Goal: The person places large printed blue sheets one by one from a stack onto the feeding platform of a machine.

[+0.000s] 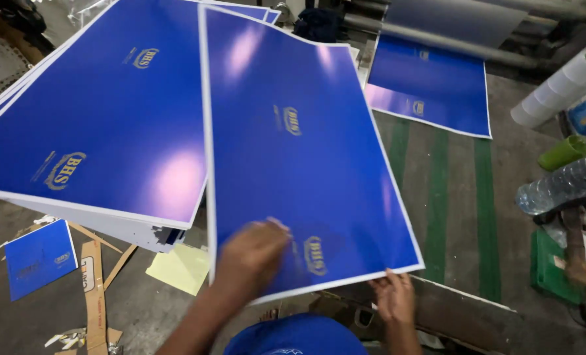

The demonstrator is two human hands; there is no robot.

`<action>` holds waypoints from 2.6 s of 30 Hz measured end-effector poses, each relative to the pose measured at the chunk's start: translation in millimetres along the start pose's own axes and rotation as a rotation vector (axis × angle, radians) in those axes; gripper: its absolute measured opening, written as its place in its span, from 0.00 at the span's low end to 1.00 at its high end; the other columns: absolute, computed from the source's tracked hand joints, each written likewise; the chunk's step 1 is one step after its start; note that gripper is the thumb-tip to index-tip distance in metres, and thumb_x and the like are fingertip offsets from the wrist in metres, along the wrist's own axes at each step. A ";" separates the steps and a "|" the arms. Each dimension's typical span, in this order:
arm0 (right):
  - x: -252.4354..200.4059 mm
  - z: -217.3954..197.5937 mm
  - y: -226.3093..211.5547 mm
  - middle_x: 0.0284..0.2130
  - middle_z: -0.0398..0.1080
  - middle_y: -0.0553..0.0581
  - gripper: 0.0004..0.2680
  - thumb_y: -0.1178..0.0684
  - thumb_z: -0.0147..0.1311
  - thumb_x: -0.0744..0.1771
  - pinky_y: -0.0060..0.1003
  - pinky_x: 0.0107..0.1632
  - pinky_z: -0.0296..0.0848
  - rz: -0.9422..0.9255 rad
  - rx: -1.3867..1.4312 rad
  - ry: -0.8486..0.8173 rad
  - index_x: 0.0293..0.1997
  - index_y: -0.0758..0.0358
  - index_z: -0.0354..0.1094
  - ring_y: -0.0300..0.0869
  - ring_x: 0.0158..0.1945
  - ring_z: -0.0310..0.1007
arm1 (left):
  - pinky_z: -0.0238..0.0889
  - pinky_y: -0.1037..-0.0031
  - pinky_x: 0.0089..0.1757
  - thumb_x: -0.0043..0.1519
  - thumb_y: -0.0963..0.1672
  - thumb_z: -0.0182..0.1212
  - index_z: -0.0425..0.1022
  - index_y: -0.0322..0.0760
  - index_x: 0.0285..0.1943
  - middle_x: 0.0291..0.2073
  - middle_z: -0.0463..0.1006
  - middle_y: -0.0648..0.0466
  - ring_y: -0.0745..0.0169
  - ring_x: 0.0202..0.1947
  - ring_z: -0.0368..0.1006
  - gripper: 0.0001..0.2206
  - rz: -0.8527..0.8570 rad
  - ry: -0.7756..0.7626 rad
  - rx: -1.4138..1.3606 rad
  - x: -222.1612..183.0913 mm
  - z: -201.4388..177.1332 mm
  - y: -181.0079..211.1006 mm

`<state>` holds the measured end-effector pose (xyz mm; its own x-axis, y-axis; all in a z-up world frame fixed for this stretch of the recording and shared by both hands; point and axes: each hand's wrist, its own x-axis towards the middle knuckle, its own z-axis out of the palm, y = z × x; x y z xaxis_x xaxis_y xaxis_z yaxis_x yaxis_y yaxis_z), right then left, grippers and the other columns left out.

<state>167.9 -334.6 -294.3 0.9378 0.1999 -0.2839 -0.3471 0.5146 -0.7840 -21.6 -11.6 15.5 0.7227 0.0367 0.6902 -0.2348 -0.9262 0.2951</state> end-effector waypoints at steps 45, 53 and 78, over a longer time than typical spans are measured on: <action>190.8 -96.5 -161.3 0.53 0.72 0.64 0.18 0.50 0.47 0.73 0.47 0.43 0.80 -0.259 -0.229 0.186 0.73 0.61 0.55 0.51 0.50 0.78 | 0.66 0.74 0.32 0.77 0.47 0.54 0.79 0.44 0.41 0.27 0.79 0.54 0.61 0.24 0.75 0.12 -0.497 -0.027 1.087 -37.5 -126.6 -138.1; 61.6 -4.7 -69.1 0.50 0.75 0.66 0.19 0.53 0.54 0.68 0.45 0.44 0.79 -0.123 -0.300 0.173 0.68 0.64 0.60 0.50 0.47 0.78 | 0.68 0.66 0.31 0.64 0.38 0.62 0.81 0.40 0.43 0.32 0.83 0.50 0.56 0.28 0.78 0.05 -0.063 0.024 0.291 38.9 -41.4 -53.6; -39.6 41.5 -10.7 0.37 0.77 0.65 0.08 0.54 0.54 0.68 0.51 0.42 0.81 0.042 -0.297 0.043 0.45 0.69 0.69 0.50 0.38 0.79 | 0.71 0.56 0.50 0.59 0.44 0.69 0.77 0.28 0.54 0.51 0.81 0.37 0.39 0.51 0.79 0.18 -0.013 -0.120 -0.252 -24.7 38.7 29.8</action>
<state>134.1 -313.4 -251.8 0.9246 0.1774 -0.3372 -0.3728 0.2394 -0.8965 -21.3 -54.6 -18.3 0.7949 -0.0102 0.6067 -0.3684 -0.8025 0.4693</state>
